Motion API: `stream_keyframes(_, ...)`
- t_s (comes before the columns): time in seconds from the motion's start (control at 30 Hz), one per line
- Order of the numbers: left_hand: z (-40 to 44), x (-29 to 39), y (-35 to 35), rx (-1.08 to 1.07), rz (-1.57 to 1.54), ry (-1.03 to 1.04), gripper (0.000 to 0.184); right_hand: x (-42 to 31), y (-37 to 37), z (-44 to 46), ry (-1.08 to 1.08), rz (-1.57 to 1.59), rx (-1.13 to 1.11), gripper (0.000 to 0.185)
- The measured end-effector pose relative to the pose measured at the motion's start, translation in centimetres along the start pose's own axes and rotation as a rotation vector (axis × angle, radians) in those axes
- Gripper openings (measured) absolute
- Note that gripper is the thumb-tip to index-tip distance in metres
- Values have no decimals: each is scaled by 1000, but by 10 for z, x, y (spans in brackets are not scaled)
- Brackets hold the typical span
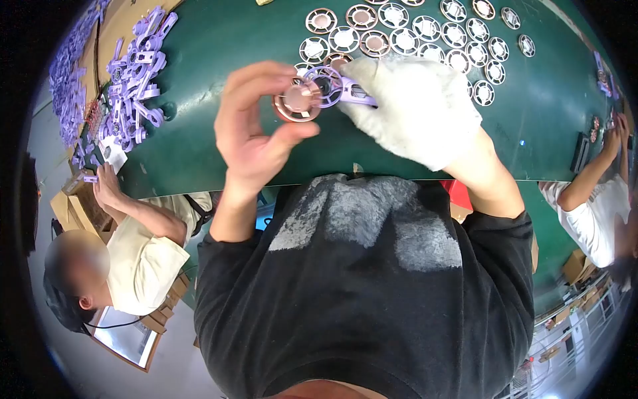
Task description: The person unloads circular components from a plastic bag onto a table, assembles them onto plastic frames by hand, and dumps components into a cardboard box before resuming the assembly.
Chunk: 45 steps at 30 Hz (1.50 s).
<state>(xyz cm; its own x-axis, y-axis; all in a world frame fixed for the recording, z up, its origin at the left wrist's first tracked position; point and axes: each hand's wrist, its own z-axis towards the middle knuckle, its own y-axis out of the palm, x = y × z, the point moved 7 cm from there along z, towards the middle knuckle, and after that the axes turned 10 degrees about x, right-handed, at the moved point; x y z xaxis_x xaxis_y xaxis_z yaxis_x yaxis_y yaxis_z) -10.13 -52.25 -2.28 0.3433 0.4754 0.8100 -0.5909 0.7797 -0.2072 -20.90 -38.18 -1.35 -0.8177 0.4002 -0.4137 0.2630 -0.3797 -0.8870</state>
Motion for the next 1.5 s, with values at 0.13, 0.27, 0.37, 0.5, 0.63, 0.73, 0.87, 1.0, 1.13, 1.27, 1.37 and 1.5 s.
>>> stream_keyframes(0.13, 4, -1, 24, -53, 123, 92, 54, 0, -10, -9, -29, 6, 107, 33)
stream_keyframes(0.27, 5, 9, 30, -83, 284, 136, 56, 2, -13, -17, -76, 5, 150, 32)
stream_keyframes(0.37, 14, 12, 28, -100, 241, 100, 55, 4, -13, -20, -80, 10, 189, 33)
stream_keyframes(0.5, 9, -3, 30, -176, 54, 11, 55, 6, -11, -22, -76, 4, 226, 34)
stream_keyframes(0.63, 8, -5, 32, -159, 30, -4, 55, 6, -9, -22, -44, 6, 225, 34)
stream_keyframes(0.73, 12, -4, 32, -203, 1, 6, 52, 5, -9, -21, -53, -27, 201, 30)
stream_keyframes(0.87, 18, 5, 36, -295, -70, 134, 47, 14, -2, -22, 205, 380, 49, 31)
stream_keyframes(1.0, 17, 11, 44, -299, -85, 226, 46, 25, 12, -18, 388, 592, -244, 43)
stream_keyframes(1.13, 25, 13, 46, -206, -187, -55, 46, 20, 12, -19, 299, 554, -128, 45)
stream_keyframes(1.27, 4, -10, 60, -179, -510, -354, 34, 15, 4, -24, -19, 290, 101, 32)
stream_keyframes(1.37, 8, -8, 65, -236, -512, -266, 30, 14, 2, -34, -48, 275, 227, 24)
stream_keyframes(1.5, 50, -17, 71, -329, -74, -100, 23, 41, 8, -19, 369, 453, -90, 41)
